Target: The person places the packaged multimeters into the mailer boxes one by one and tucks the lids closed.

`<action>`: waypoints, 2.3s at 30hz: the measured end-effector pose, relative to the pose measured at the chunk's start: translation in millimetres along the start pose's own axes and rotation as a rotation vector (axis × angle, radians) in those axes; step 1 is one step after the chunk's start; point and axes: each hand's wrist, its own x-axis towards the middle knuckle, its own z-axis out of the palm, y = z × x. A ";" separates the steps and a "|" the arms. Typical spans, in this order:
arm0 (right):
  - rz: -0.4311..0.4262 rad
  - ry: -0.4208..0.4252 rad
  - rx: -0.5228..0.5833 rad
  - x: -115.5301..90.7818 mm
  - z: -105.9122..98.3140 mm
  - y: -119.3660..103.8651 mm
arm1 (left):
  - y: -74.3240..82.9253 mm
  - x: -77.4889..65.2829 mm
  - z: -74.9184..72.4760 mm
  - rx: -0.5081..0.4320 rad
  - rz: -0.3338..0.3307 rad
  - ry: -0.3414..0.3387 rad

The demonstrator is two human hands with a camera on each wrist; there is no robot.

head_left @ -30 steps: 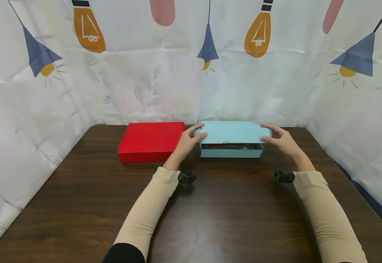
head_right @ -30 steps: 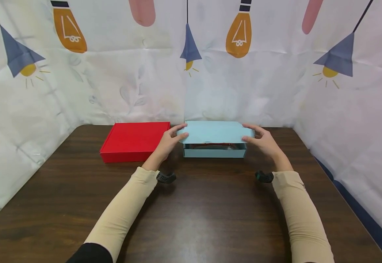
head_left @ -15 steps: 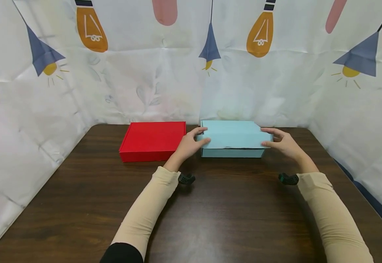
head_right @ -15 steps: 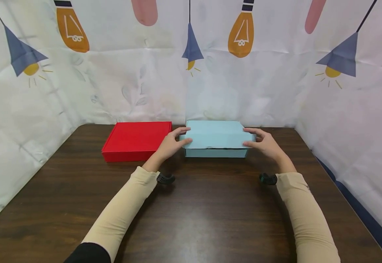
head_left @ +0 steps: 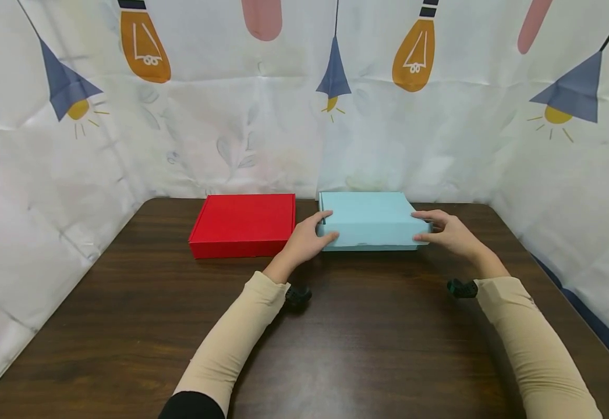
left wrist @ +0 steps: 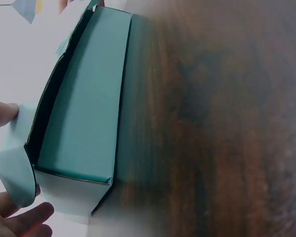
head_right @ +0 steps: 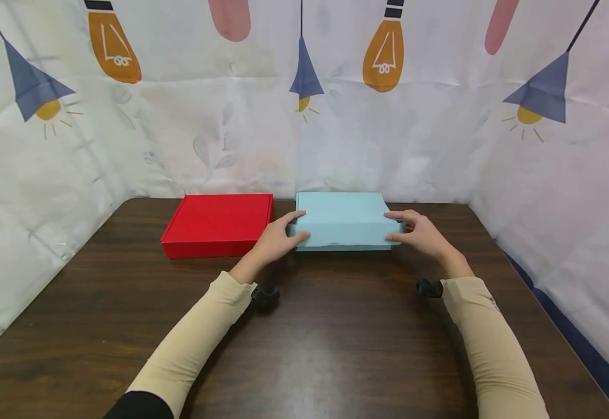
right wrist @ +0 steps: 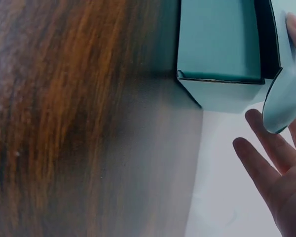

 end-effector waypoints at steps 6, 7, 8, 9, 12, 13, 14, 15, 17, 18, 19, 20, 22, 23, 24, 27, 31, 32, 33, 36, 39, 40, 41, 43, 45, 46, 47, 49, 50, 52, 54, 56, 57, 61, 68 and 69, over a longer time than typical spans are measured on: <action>-0.026 -0.001 -0.059 -0.5 2.8 1.6 | 2.4 -1.5 3.4 0.016 -0.012 -0.012; -0.028 -0.001 -0.066 -0.8 3.1 1.6 | 2.7 -1.6 4.1 0.020 -0.015 -0.013; -0.030 -0.001 -0.069 -1.1 3.4 1.3 | 2.6 -1.7 4.8 0.028 -0.018 -0.013; -0.029 -0.002 -0.074 -1.4 3.4 1.7 | 2.6 -1.7 5.6 0.032 -0.021 -0.012; -0.020 -0.002 -0.075 -2.5 3.4 2.2 | 2.3 -1.6 7.7 0.043 -0.027 -0.010; -0.016 -0.003 -0.078 -2.4 3.7 2.2 | 1.7 -1.8 8.1 0.045 -0.028 -0.008; -0.012 -0.004 -0.084 -2.3 4.2 2.4 | 1.2 -1.9 8.5 0.050 -0.029 -0.008; -0.007 -0.006 -0.089 -2.3 4.4 2.8 | 0.9 -2.3 8.8 0.050 -0.029 -0.008; -0.003 -0.008 -0.113 -3.3 5.5 1.7 | 0.9 -2.9 9.6 0.061 -0.033 -0.014; -0.003 -0.009 -0.135 -3.8 6.4 0.4 | 0.6 -3.2 10.0 0.068 -0.035 -0.016; -0.002 -0.011 -0.157 -4.0 7.2 -0.8 | 0.5 -3.6 10.4 0.078 -0.037 -0.019; -0.005 -0.012 -0.179 -4.4 8.1 -2.2 | 0.4 -4.0 10.8 0.089 -0.040 -0.021; -0.016 -0.016 -0.226 -4.5 9.9 -4.9 | 0.4 -4.6 11.6 0.111 -0.045 -0.026; -0.021 -0.019 -0.250 -4.4 10.6 -5.8 | 0.4 -5.0 11.9 0.123 -0.046 -0.029; -0.025 -0.020 -0.267 -4.3 11.2 -6.2 | 0.6 -5.4 12.3 0.132 -0.049 -0.031; -0.037 -0.031 -0.305 -3.9 13.0 -6.3 | 1.8 -6.4 12.8 0.154 -0.058 -0.042; -0.048 -0.045 -0.345 -4.1 14.5 -7.1 | 2.9 -6.5 13.3 0.187 -0.061 -0.049; -0.051 -0.049 -0.354 -4.1 14.7 -7.4 | 3.2 -6.3 13.4 0.199 -0.061 -0.051; -0.052 -0.053 -0.360 -4.2 14.9 -7.9 | 3.7 -6.4 13.4 0.214 -0.058 -0.055; -0.047 -0.071 -0.386 -4.3 16.1 -11.6 | 6.1 -6.2 13.8 0.280 -0.056 -0.071; -0.019 -0.104 -0.421 -3.1 19.4 -18.7 | 9.7 -4.6 15.3 0.405 -0.046 -0.089; -0.009 -0.118 -0.429 -2.2 21.0 -21.6 | 11.1 -3.7 16.0 0.459 -0.039 -0.094; -0.002 -0.132 -0.437 -1.0 22.9 -24.5 | 12.4 -2.5 16.8 0.512 -0.031 -0.099; 0.006 -0.155 -0.455 1.6 27.3 -30.1 | 14.7 0.1 18.8 0.610 -0.017 -0.115; 0.001 -0.172 -0.467 4.7 32.3 -34.3 | 16.9 3.1 20.4 0.671 -0.003 -0.137; -0.004 -0.176 -0.475 6.4 34.9 -35.7 | 17.7 4.6 21.1 0.685 0.000 -0.153; -0.007 -0.181 -0.488 8.3 37.7 -36.9 | 18.5 6.1 21.6 0.693 0.004 -0.168; -0.008 -0.190 -0.507 12.8 43.1 -38.9 | 19.4 9.7 22.2 0.706 0.015 -0.202; -0.007 -0.195 -0.519 15.4 45.7 -39.9 | 19.5 11.6 22.2 0.716 0.022 -0.215; 0.004 -0.210 -0.553 22.2 50.6 -41.8 | 17.9 15.9 22.5 0.740 0.033 -0.233; 0.021 -0.226 -0.583 30.0 55.0 -43.7 | 16.0 20.0 22.9 0.758 0.041 -0.243; 0.047 -0.240 -0.621 37.8 58.4 -44.8 | 13.8 24.0 23.5 0.758 0.045 -0.250; 0.063 -0.247 -0.638 41.4 59.8 -44.6 | 12.8 25.8 23.9 0.750 0.045 -0.257; 0.107 -0.261 -0.672 50.2 62.9 -41.3 | 11.1 30.4 25.0 0.691 0.042 -0.285; 0.088 -0.241 -0.676 52.3 65.6 -38.6 | 10.0 31.5 26.0 0.690 0.010 -0.284; 0.088 -0.238 -0.679 51.9 66.0 -39.3 | 10.1 31.2 26.5 0.699 0.007 -0.284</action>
